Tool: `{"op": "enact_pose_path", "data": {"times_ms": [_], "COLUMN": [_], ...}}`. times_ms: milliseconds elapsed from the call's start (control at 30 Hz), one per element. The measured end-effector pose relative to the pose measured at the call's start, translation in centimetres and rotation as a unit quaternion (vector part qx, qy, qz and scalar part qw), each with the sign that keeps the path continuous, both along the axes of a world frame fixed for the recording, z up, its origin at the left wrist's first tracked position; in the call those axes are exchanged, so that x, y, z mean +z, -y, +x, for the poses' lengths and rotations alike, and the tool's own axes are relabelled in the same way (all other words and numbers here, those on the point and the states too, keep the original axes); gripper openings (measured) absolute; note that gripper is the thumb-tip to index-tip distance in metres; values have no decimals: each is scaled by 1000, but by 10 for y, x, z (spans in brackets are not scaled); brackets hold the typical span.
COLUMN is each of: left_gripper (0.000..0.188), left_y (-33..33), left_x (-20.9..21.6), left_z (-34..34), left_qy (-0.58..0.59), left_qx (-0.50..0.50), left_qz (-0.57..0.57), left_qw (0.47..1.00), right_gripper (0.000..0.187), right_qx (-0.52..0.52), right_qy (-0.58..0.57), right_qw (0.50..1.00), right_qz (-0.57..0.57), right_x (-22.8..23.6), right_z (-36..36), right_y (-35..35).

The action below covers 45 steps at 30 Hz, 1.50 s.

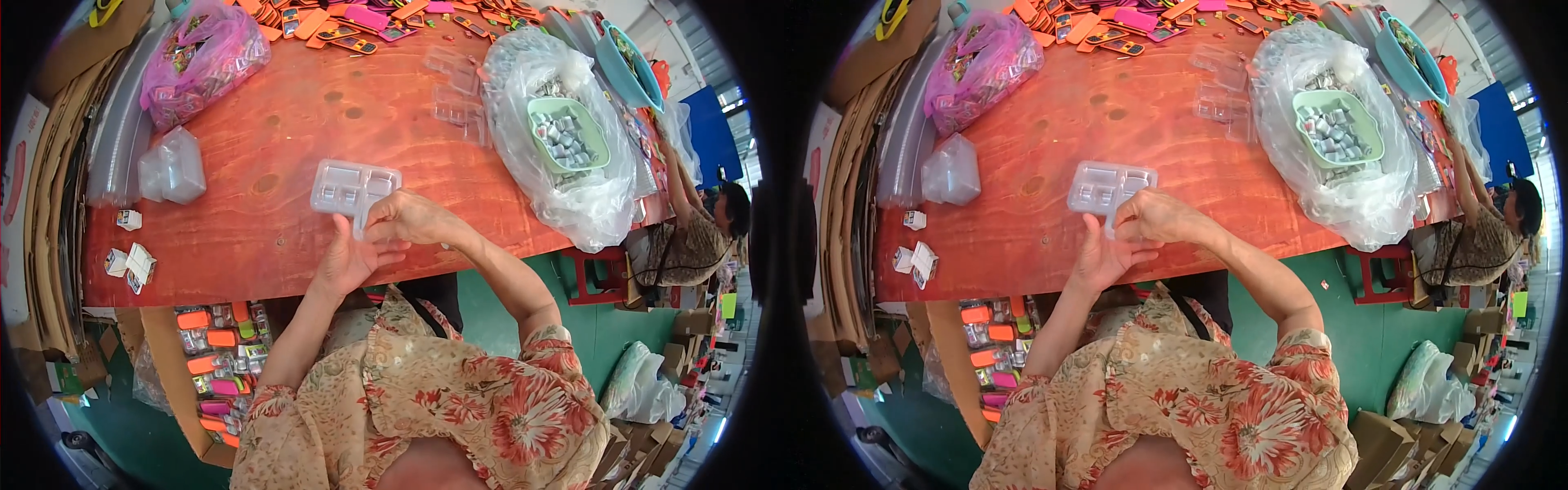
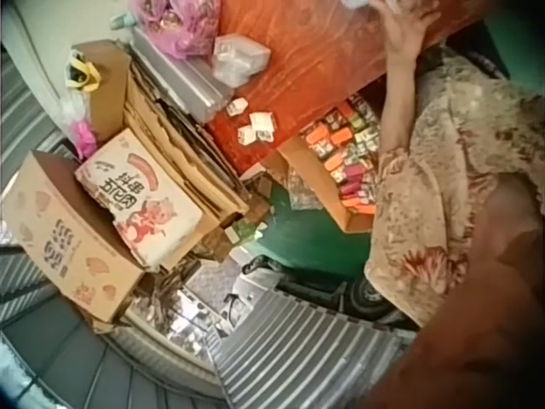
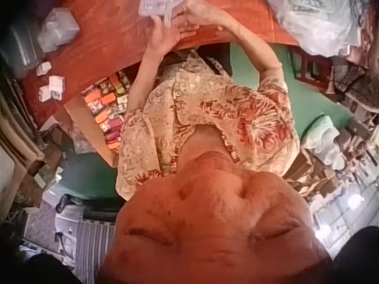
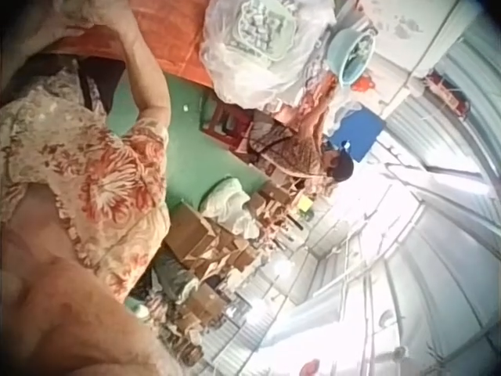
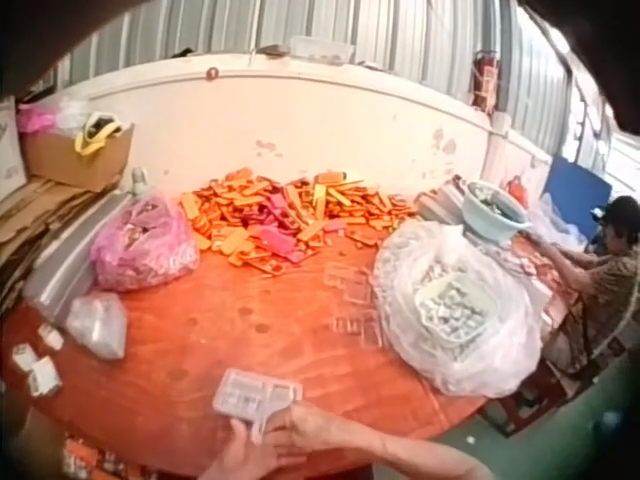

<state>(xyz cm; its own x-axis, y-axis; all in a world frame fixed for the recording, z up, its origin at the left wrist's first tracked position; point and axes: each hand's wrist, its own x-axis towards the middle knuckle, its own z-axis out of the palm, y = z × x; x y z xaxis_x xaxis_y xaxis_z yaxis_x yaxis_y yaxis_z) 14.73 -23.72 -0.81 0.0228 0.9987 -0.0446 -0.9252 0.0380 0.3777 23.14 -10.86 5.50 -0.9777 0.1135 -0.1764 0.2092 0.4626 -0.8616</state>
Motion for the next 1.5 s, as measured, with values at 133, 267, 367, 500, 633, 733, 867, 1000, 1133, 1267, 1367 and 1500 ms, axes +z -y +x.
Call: {"op": "enact_pose_path", "data": {"times_ms": [133, 267, 367, 500, 633, 733, 867, 1000, 1133, 1267, 1367, 1500], "left_gripper": [52, 50, 54, 60, 61, 59, 56, 45, 50, 51, 51, 54], "left_y": [-7, -5, -2, -2, -5, -8, -9, 24, 42, 40, 38, 22], "left_x": [2, -18, -12, -4, 2, 10, 8, -18, -10, -1, 0, 13], "left_z": [15, 15, 10, 9, 7, 7, 7, -14, -31, -25, -16, 9], "left_qy": [86, 95, 22, -3, -33, -61, -102, -49, -19, -29, -56, -89], "left_qx": [64, 18, -10, -43, -29, -28, -34, 20, 110, 98, 78, 67], "left_qz": [-43, -64, -17, 6, -23, -26, -1, -72, -92, -59, -25, -48], "left_qw": [993, 993, 1000, 999, 999, 997, 994, 996, 990, 993, 995, 993], "right_gripper": [12, 11, 11, 12, 11, 10, 10, 10, 10, 12, 21, 28], "right_qx": [-51, -32, 8, 11, -10, -24, -77, -211, -149, -145, -190, -95], "right_qy": [-38, -182, -83, 33, -45, -50, -87, -99, -174, -70, 52, -218], "right_qw": [997, 966, 995, 990, 994, 993, 985, 963, 869, 798, 835, 946], "right_qz": [-36, 182, 59, -138, -98, -102, -128, 137, 439, 581, 513, 219], "right_x": [0, -7, 16, 5, 0, 11, 16, 39, -5, -45, -8, 2], "right_z": [13, 23, 26, 24, 28, 35, 47, 79, 113, 136, 110, 56], "right_y": [1, 10, 8, -6, -5, -3, -6, -28, -40, -39, -13, 36]}}
